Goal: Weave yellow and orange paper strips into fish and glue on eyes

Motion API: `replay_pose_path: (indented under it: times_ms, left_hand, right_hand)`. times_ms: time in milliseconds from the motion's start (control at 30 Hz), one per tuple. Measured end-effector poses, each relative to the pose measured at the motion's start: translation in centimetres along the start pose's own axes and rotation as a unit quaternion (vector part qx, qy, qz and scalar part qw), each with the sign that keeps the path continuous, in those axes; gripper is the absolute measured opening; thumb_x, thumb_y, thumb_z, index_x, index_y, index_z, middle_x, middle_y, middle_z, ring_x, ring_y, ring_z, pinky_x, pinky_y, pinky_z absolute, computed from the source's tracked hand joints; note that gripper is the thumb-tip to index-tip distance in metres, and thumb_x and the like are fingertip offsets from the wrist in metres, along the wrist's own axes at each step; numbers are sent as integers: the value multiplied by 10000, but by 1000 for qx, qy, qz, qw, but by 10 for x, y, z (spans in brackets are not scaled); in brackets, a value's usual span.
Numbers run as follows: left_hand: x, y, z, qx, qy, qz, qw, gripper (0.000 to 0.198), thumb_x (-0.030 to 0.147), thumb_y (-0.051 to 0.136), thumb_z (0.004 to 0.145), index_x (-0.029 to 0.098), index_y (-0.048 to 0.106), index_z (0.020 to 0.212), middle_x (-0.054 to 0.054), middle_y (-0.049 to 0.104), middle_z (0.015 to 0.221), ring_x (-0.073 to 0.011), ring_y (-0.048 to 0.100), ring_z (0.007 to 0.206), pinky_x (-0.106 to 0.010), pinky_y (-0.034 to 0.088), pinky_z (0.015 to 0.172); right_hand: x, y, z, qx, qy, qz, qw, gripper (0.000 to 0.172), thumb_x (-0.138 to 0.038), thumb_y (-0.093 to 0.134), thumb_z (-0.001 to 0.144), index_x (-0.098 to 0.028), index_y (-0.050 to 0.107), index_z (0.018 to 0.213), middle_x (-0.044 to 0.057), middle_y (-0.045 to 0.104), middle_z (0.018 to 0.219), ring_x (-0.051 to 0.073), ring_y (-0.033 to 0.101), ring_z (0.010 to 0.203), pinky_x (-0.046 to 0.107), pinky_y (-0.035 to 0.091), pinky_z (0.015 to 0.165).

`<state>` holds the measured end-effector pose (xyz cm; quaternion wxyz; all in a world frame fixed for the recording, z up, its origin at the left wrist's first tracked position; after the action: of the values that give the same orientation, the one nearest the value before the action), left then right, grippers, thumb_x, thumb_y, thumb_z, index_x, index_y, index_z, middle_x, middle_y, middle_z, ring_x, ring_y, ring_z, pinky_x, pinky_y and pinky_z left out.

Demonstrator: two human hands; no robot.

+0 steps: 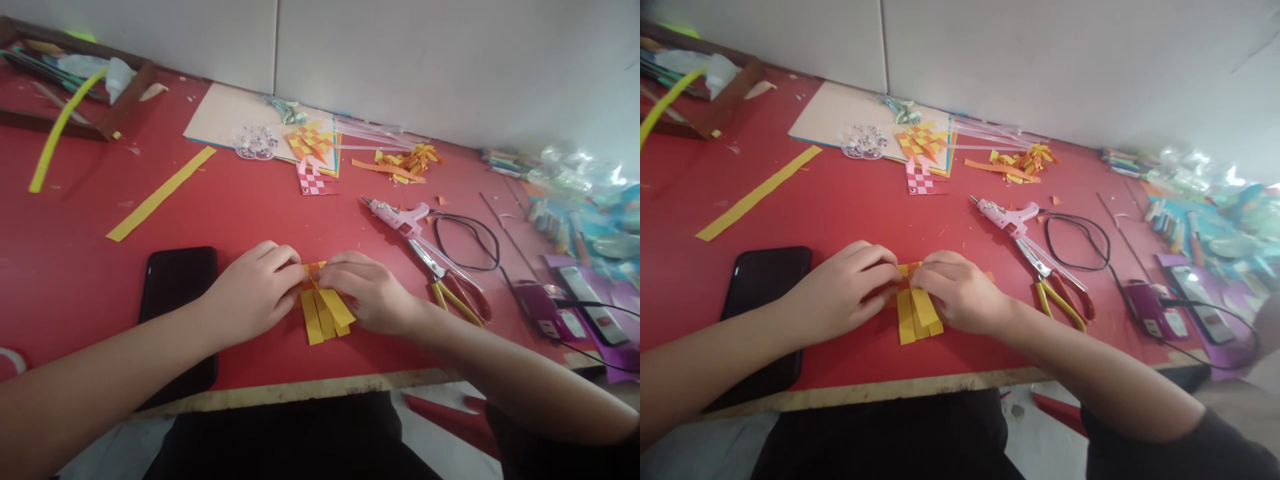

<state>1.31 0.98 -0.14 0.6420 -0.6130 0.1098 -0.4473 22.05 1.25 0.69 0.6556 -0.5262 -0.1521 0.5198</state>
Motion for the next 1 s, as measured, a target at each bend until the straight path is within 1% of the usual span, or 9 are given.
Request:
replay_pose_path:
  times_ms: [100, 233, 333, 467, 600, 700, 867, 933, 1000]
  left_hand:
    - [0, 0, 1, -3, -1, 4, 1000, 228, 142, 498, 923, 103, 677, 1060, -119, 625, 995, -263, 539, 887, -442, 508, 808]
    - [0, 2, 2, 6, 8, 17, 1000, 306, 166, 484, 954, 124, 660, 1200, -113, 622, 1010, -261, 535, 895, -446, 509, 817]
    - [1, 2, 1, 14, 14, 28, 999, 299, 176, 469, 974, 127, 682, 1178, -116, 624, 1012, -255, 535, 890, -440, 508, 820]
    - [1, 3, 1, 17, 15, 34, 999, 295, 189, 466, 984, 129, 695, 1161, -118, 626, 1010, -249, 534, 892, -431, 506, 817]
    - [1, 3, 1, 18, 10, 31, 999, 293, 203, 462, 992, 137, 702, 1147, -115, 627, 1008, -245, 535, 896, -426, 503, 820]
    - [1, 3, 1, 16, 9, 32, 999, 278, 201, 480, 979, 137, 705, 1129, -115, 623, 1013, -245, 532, 891, -426, 502, 818]
    - [1, 4, 0, 11, 0, 26, 1000, 265, 192, 508, 955, 146, 707, 1124, -115, 619, 1034, -245, 520, 879, -428, 500, 813]
    - [1, 3, 1, 9, -5, 18, 1000, 270, 193, 508, 958, 146, 706, 1135, -113, 618, 1035, -249, 524, 888, -435, 501, 818]
    - [1, 3, 1, 7, -7, 8, 1000, 277, 195, 510, 959, 146, 700, 1154, -111, 616, 1030, -252, 529, 895, -441, 501, 821]
  right_hand:
    - [-5, 2, -5, -1, -42, -43, 998, 226, -64, 515, 836, -168, 625, 1003, 93, 744, 970, 228, 683, 980, 389, 581, 860]
    - [-7, 5, -12, -10, -59, -72, 996, 291, -66, 511, 801, -130, 636, 1057, 132, 742, 1063, 254, 665, 1060, 389, 585, 865]
    - [-8, 6, -15, -17, -63, -89, 994, 311, -68, 516, 800, -139, 634, 1079, 112, 746, 1086, 252, 660, 1047, 390, 586, 849]
    - [-10, 7, -16, -18, -56, -98, 993, 232, -106, 530, 833, -171, 645, 1023, 91, 747, 1114, 247, 657, 1037, 379, 583, 817]
    - [-13, 6, -15, -23, -52, -76, 995, 227, -138, 529, 798, -165, 655, 984, 116, 749, 1086, 263, 659, 1020, 408, 572, 837]
    - [-13, 3, -15, -14, -52, -27, 998, 244, -241, 570, 774, -152, 665, 981, 137, 745, 1084, 282, 652, 989, 439, 555, 849]
    - [-9, -1, -17, 10, -43, -16, 999, 410, -550, 586, 825, -186, 684, 987, 101, 765, 1016, 297, 649, 967, 425, 483, 721]
    - [-8, -2, -17, 23, -40, -8, 999, 423, -572, 558, 850, -189, 691, 968, 93, 772, 993, 292, 652, 950, 416, 469, 712]
    - [-7, -2, -18, 34, -38, 11, 999, 386, -534, 557, 871, -185, 693, 964, 91, 773, 995, 284, 652, 946, 415, 484, 736]
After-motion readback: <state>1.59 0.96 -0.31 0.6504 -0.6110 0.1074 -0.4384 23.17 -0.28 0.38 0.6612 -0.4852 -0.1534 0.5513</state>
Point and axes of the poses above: each hand's wrist, its own z-axis towards the middle knuckle, its own y-axis out of the palm, x = y × z, the point moved 2 cm from there along z, towards the middle knuckle
